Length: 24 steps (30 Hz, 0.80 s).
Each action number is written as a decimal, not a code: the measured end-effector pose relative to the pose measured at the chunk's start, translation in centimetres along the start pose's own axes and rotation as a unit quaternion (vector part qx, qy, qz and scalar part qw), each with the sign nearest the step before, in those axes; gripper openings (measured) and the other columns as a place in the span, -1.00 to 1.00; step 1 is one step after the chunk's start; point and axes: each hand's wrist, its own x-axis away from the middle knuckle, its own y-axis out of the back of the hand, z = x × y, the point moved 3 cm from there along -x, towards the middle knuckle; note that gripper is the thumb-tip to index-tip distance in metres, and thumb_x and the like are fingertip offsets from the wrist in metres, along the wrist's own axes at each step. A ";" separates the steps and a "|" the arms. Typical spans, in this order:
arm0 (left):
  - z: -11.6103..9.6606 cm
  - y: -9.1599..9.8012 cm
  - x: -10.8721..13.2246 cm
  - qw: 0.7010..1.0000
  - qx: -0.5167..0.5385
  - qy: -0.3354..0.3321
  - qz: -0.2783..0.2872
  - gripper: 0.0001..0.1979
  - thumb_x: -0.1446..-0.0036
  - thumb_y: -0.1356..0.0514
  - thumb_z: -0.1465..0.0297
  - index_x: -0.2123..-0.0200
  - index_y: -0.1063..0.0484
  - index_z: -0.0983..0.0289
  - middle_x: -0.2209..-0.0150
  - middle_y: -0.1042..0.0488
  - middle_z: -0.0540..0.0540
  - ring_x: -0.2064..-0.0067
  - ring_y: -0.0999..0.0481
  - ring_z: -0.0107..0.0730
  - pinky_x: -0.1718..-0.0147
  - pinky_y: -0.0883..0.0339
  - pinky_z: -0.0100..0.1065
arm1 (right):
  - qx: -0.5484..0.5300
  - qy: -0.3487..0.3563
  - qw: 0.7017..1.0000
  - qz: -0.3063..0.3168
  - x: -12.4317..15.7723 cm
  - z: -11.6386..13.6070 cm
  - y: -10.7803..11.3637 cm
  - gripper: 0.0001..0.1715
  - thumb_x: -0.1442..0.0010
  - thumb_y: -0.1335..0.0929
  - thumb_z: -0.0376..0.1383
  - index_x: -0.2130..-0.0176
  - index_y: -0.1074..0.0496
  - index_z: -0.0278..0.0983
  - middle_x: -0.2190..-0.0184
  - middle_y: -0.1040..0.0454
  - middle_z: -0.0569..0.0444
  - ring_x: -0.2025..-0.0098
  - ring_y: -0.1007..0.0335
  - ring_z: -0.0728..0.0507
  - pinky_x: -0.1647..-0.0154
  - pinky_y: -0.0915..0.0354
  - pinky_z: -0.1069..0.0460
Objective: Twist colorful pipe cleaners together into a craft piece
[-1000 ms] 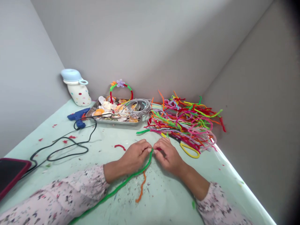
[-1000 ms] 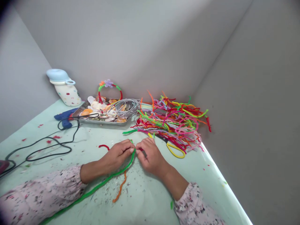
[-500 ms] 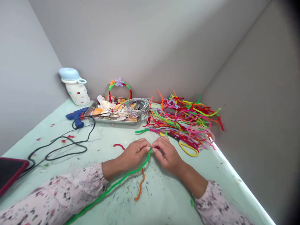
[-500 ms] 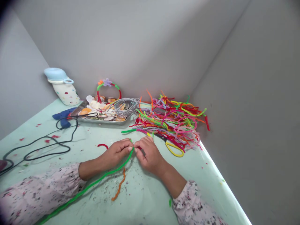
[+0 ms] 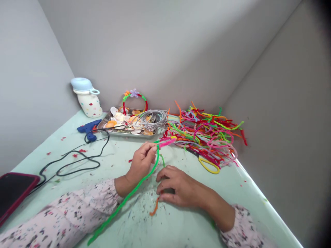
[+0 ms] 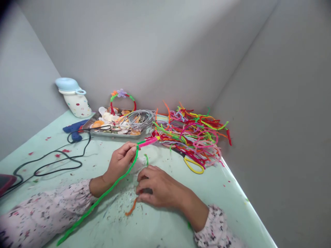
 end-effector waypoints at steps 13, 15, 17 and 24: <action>-3.7 1.5 -1.0 0.997 -0.004 -0.051 -0.059 -0.78 -0.27 -0.07 0.28 0.33 -0.37 0.28 0.58 -0.25 -0.08 0.54 -0.22 -0.53 0.50 -0.14 -0.46 | 0.109 -0.351 0.925 -0.093 -1.7 -5.1 1.9 -0.81 -0.22 -0.31 -0.19 0.33 -0.39 -0.28 0.36 -0.44 0.04 0.33 -0.33 -0.09 0.34 -0.13 0.04; -4.1 1.9 -1.3 0.996 0.000 -0.051 -0.070 -0.78 -0.27 -0.07 0.28 0.34 -0.37 0.28 0.58 -0.27 -0.07 0.54 -0.22 -0.54 0.50 -0.14 -0.47 | 0.136 -0.368 0.919 -0.046 -2.9 -4.9 2.0 -0.76 -0.13 -0.38 -0.15 0.30 -0.41 -0.28 0.34 -0.47 0.01 0.34 -0.35 -0.11 0.39 -0.09 0.05; -4.8 2.5 -1.6 0.994 0.011 -0.062 -0.093 -0.79 -0.27 -0.08 0.27 0.32 -0.38 0.27 0.59 -0.27 -0.08 0.54 -0.21 -0.54 0.51 -0.13 -0.47 | 0.149 -0.368 0.918 0.019 -4.0 -4.7 2.1 -0.86 -0.16 -0.33 -0.26 0.36 -0.44 -0.29 0.41 -0.49 0.01 0.40 -0.34 -0.09 0.45 -0.03 0.05; -6.5 3.7 -2.7 0.989 0.048 -0.068 -0.121 -0.81 -0.26 -0.10 0.28 0.28 -0.39 0.28 0.60 -0.26 -0.07 0.55 -0.23 -0.53 0.53 -0.13 -0.47 | 0.094 -0.265 0.960 0.003 -8.6 -3.9 2.0 -0.86 -0.14 -0.35 -0.27 0.41 -0.45 -0.28 0.48 -0.50 0.11 0.47 -0.29 -0.01 0.49 -0.01 0.10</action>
